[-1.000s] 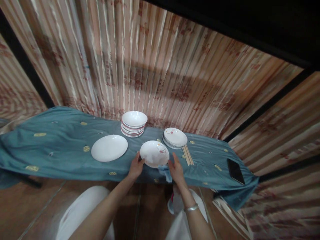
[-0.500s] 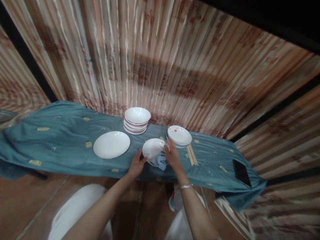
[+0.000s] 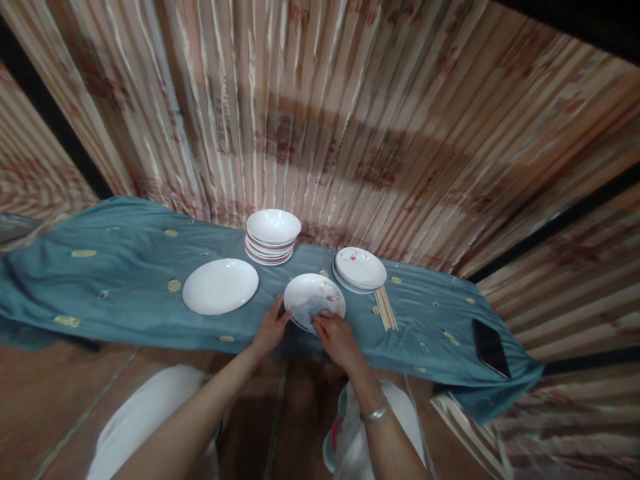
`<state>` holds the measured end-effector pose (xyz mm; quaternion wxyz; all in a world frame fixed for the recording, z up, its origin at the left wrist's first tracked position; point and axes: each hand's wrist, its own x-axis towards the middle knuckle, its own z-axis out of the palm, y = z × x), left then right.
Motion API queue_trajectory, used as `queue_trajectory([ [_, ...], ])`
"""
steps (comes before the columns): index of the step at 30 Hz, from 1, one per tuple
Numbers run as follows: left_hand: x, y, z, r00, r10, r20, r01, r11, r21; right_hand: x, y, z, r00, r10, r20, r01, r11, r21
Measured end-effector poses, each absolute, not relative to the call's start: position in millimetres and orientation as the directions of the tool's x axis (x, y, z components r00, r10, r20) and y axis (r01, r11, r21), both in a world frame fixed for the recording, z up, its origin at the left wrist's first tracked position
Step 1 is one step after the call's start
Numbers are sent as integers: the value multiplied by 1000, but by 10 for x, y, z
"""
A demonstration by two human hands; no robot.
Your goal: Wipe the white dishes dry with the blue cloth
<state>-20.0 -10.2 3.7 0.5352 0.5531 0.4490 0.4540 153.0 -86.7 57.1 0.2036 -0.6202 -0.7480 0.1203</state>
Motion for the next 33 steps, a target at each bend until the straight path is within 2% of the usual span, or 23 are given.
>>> queue_trajectory([
  [3,-189,-93,25,162,987,17,-15,-15,1000,1516,-809,603,-125,987,97,925,152,-349],
  [8,-208,-67,-21,209,977,36,-75,-21,997,1664,-642,523,-17,995,97,964,42,-261],
  [13,-226,-40,-64,206,977,-55,-78,73,994,1743,-421,499,103,994,39,986,-97,-132],
  [17,-229,-33,-39,250,968,-1,-80,22,997,1679,-230,549,184,983,21,982,-183,-51],
  [21,-222,-43,-11,239,971,18,-152,19,988,1615,-91,546,205,978,51,977,-201,-72],
  [26,-222,-60,9,258,965,-49,-237,113,965,1575,8,516,152,985,77,976,-138,-167],
  [33,-229,-63,66,254,966,-46,-236,108,966,1412,81,478,116,984,137,959,-75,-275],
])
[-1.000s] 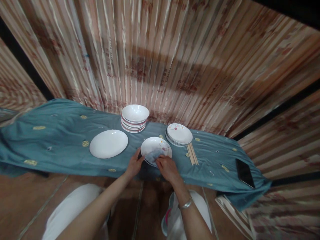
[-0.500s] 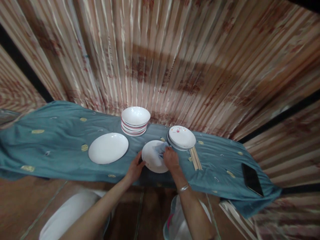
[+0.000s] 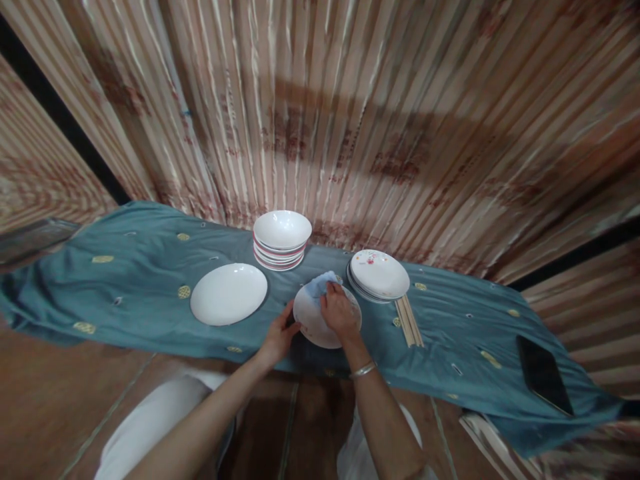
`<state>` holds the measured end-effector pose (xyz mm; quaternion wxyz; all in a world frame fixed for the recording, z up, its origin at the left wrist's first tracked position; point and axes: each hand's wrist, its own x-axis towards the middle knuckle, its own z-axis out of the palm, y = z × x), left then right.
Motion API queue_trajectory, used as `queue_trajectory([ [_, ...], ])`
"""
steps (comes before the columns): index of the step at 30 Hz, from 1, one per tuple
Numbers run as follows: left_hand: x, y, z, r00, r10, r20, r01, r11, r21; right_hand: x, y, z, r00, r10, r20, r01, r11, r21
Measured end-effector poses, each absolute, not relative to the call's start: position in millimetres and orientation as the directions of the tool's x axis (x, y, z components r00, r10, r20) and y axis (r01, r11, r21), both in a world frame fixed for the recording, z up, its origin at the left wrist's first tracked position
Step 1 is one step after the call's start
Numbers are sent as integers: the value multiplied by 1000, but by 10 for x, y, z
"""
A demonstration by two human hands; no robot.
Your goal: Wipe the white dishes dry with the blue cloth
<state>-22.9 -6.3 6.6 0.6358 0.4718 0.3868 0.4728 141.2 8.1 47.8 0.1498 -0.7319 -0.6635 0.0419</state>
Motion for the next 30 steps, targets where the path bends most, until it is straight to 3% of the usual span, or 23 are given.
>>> queue_trajectory([
  [13,-211,-45,4,222,974,-48,-199,94,975,1219,140,325,-43,976,213,871,141,-470],
  [23,-214,-48,64,200,970,-135,-178,172,969,1140,-7,301,-175,951,254,736,298,-607],
  [30,-247,-82,220,230,967,-113,-203,161,966,1225,-148,417,-300,929,219,637,366,-678],
])
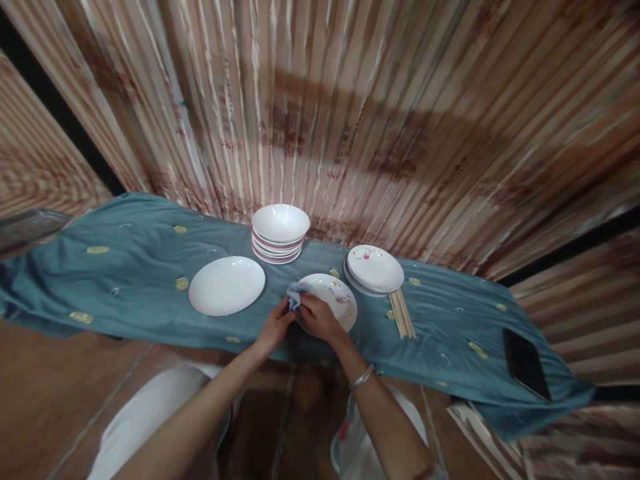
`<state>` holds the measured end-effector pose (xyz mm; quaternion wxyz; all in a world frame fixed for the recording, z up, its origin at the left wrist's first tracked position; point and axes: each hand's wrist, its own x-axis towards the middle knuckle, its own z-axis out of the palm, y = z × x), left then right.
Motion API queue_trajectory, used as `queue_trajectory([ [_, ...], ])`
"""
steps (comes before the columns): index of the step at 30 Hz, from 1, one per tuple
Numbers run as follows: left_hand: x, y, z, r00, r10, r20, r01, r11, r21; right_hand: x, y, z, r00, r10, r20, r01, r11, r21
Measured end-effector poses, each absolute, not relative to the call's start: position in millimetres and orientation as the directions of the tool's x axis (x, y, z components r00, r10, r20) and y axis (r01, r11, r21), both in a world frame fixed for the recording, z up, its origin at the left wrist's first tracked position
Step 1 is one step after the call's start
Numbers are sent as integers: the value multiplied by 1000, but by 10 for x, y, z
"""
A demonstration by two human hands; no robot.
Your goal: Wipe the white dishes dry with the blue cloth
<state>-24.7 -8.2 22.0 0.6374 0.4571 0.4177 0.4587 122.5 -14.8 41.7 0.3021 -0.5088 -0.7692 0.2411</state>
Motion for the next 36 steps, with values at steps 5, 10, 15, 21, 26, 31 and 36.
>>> queue_trajectory([
  [5,-263,-93,237,239,963,-123,-195,172,966,1306,-258,535,-366,918,154,593,358,-721],
  [10,-237,-68,172,218,963,-160,-198,204,959,1404,-327,564,-395,914,88,616,335,-713],
  [15,-230,-55,158,238,946,-220,-187,267,945,1492,-440,637,-415,909,36,665,330,-670],
  [21,-233,-61,235,316,943,-108,-262,196,945,1552,-565,770,-382,923,-41,754,286,-591],
  [26,-236,-74,308,350,932,-91,-276,195,941,1639,-650,856,-326,939,-110,878,258,-402],
  [31,-245,-66,312,355,928,-111,-272,216,938,1697,-715,866,-173,978,-120,975,153,-159],
  [36,-249,-47,283,351,929,-118,-285,226,932,1788,-676,777,-66,997,-31,997,64,-49],
])
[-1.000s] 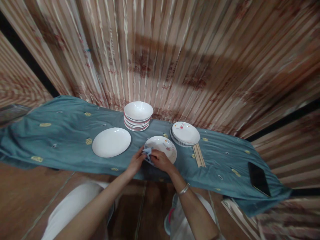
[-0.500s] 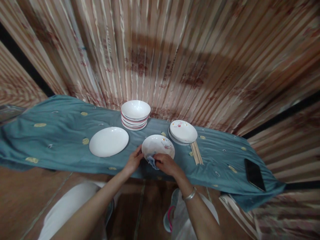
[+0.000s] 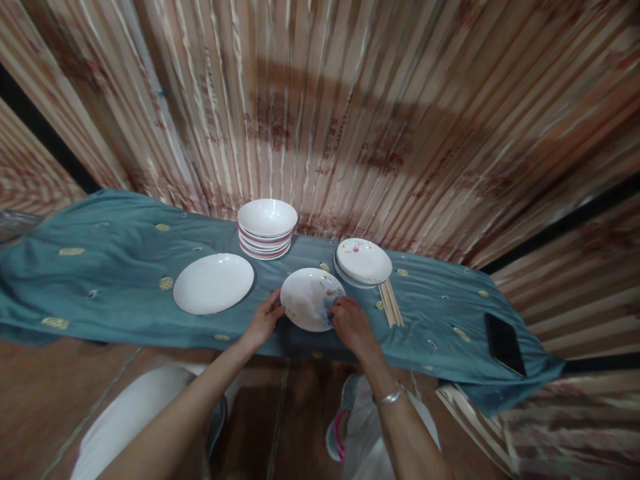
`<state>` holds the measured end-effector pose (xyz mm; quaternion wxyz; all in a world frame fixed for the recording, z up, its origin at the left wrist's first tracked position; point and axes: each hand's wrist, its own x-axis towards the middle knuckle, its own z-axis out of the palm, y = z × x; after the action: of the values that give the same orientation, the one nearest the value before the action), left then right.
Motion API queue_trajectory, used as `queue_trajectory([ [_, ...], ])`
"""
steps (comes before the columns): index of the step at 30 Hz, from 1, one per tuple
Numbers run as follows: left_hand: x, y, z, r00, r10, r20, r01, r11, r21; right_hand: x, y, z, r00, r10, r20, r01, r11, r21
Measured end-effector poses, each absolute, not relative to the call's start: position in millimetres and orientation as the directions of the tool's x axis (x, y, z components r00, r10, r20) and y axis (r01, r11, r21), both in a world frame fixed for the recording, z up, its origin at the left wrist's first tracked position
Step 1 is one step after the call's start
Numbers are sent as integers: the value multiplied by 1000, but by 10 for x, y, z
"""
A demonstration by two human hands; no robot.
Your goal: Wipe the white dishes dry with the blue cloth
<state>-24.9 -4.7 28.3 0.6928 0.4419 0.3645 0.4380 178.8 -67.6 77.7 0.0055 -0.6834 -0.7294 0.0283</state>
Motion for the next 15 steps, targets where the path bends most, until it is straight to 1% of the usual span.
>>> queue_trajectory([
  [2,-247,-48,287,350,930,-114,-288,222,932,1841,-641,723,-44,999,11,998,44,-45],
  [8,-237,-60,312,348,929,-123,-265,224,938,1945,-515,579,16,992,122,995,-4,-98],
  [15,-228,-54,281,325,940,-108,-278,204,939,1973,-347,496,112,979,171,974,-74,-214],
])
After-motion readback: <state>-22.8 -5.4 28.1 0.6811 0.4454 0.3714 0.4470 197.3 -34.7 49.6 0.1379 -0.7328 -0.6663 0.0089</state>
